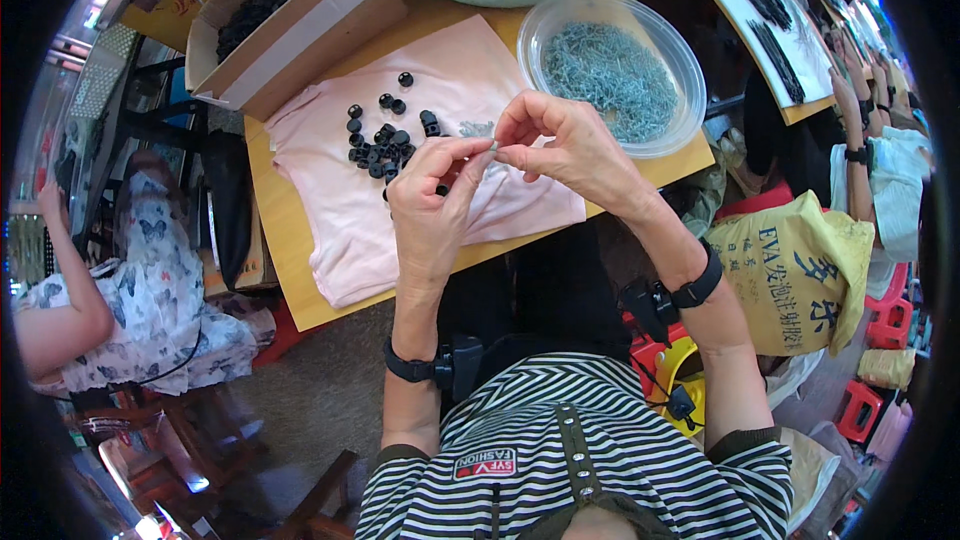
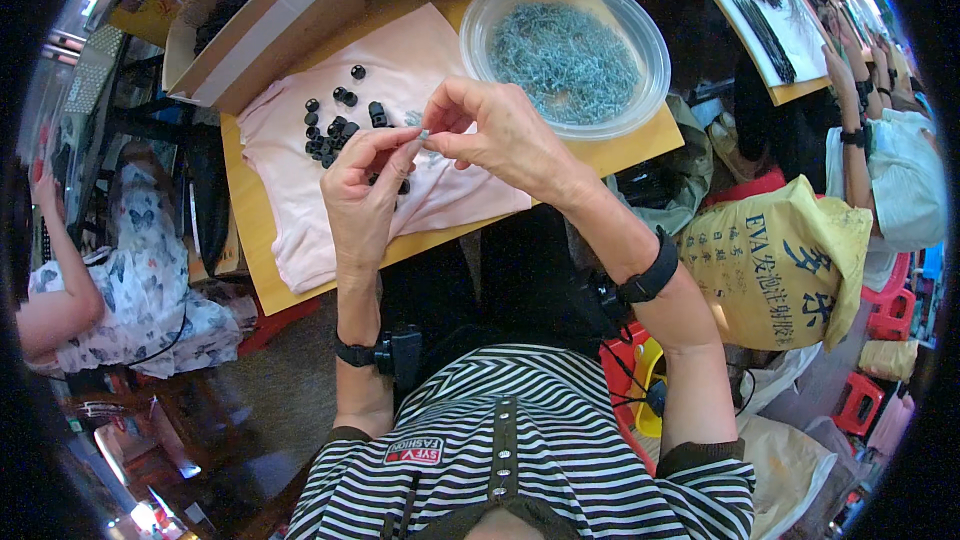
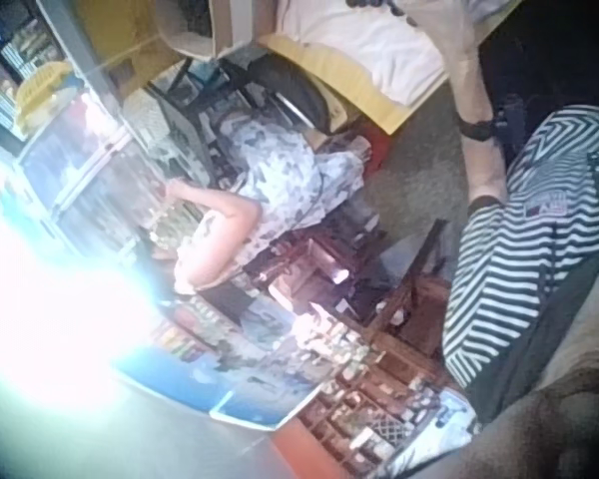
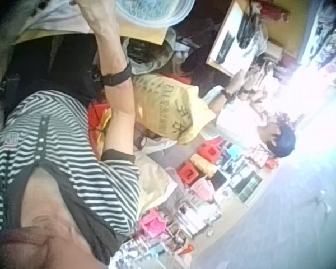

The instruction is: Inserting silver metal pins into black circular plastic components.

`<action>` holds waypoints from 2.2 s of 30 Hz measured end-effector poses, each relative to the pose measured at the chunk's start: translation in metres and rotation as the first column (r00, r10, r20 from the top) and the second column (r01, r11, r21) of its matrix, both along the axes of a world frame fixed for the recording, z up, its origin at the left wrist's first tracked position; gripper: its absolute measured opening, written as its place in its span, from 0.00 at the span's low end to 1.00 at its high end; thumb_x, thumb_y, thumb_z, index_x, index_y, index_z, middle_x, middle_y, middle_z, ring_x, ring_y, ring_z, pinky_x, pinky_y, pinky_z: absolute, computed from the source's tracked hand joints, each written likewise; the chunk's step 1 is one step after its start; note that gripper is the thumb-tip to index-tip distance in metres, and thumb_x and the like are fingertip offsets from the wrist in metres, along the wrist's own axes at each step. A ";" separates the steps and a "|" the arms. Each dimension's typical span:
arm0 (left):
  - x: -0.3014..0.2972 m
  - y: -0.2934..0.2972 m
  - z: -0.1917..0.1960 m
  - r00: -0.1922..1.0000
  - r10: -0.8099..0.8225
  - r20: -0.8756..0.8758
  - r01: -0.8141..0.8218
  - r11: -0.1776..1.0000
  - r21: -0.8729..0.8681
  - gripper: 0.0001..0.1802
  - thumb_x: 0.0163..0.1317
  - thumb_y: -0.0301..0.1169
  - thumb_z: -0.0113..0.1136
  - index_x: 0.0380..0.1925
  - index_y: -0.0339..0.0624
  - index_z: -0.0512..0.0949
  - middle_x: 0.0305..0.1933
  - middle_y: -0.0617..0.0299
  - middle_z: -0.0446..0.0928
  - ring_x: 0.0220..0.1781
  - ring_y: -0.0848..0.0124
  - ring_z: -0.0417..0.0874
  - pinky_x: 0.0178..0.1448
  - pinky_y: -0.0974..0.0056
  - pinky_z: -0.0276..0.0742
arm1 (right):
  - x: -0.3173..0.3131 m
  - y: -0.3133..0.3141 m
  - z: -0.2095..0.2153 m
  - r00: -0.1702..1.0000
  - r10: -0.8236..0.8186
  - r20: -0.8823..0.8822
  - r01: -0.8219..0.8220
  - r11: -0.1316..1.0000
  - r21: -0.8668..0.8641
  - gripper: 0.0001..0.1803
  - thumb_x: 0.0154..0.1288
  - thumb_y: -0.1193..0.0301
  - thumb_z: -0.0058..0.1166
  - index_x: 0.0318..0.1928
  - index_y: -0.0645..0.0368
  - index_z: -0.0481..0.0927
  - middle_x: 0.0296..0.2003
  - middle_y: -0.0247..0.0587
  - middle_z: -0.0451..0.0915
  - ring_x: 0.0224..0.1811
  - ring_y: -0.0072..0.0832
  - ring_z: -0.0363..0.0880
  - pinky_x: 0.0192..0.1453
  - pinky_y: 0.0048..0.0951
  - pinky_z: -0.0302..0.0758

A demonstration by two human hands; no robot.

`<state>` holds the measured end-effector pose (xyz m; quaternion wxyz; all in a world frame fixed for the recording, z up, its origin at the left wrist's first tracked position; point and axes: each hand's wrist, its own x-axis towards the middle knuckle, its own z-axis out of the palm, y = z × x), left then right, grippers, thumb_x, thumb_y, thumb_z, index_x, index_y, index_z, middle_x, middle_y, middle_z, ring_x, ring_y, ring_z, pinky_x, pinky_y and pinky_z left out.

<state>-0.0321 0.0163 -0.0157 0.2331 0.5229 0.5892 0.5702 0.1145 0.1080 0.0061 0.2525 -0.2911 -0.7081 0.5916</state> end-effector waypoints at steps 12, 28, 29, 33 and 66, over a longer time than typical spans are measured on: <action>-0.002 -0.007 -0.009 0.988 0.127 -0.089 -0.137 0.982 -0.129 0.05 0.57 0.26 0.61 0.30 0.35 0.79 0.26 0.65 0.75 0.24 0.80 0.71 0.28 0.75 0.66 | 0.003 -0.025 -0.028 0.948 -0.286 0.142 0.136 0.765 0.629 0.06 0.53 0.76 0.54 0.32 0.61 0.72 0.29 0.45 0.74 0.36 0.42 0.75 0.39 0.35 0.73; 0.002 -0.040 -0.006 0.860 0.144 0.489 -0.034 0.973 -0.227 0.04 0.59 0.24 0.60 0.33 0.35 0.78 0.32 0.71 0.72 0.29 0.86 0.69 0.32 0.80 0.64 | -0.041 -0.006 0.007 0.979 -0.184 0.086 0.117 0.855 0.505 0.06 0.57 0.73 0.53 0.33 0.64 0.77 0.26 0.52 0.78 0.29 0.45 0.78 0.33 0.36 0.72; 0.002 -0.041 -0.007 0.873 0.151 0.464 -0.049 0.973 -0.225 0.04 0.59 0.23 0.60 0.33 0.34 0.78 0.32 0.70 0.72 0.29 0.85 0.70 0.34 0.80 0.65 | -0.049 0.000 0.006 0.979 -0.182 0.087 0.114 0.854 0.508 0.06 0.57 0.73 0.53 0.33 0.64 0.77 0.26 0.52 0.78 0.29 0.45 0.78 0.33 0.36 0.72; 0.002 -0.047 -0.010 0.890 0.147 0.432 -0.075 0.981 -0.180 0.03 0.57 0.21 0.60 0.33 0.35 0.78 0.32 0.69 0.72 0.29 0.85 0.70 0.32 0.79 0.65 | -0.078 0.020 -0.001 0.967 -0.159 0.198 0.030 0.847 0.531 0.08 0.57 0.72 0.54 0.35 0.63 0.79 0.27 0.47 0.79 0.28 0.35 0.79 0.33 0.30 0.73; -0.011 -0.059 -0.027 0.988 0.066 0.143 -0.055 0.995 -0.078 0.05 0.55 0.21 0.61 0.33 0.36 0.80 0.27 0.68 0.74 0.24 0.85 0.69 0.25 0.80 0.61 | -0.082 0.026 -0.014 0.940 -0.103 0.324 -0.088 0.847 0.524 0.09 0.57 0.74 0.55 0.39 0.57 0.81 0.27 0.41 0.79 0.27 0.29 0.78 0.32 0.27 0.73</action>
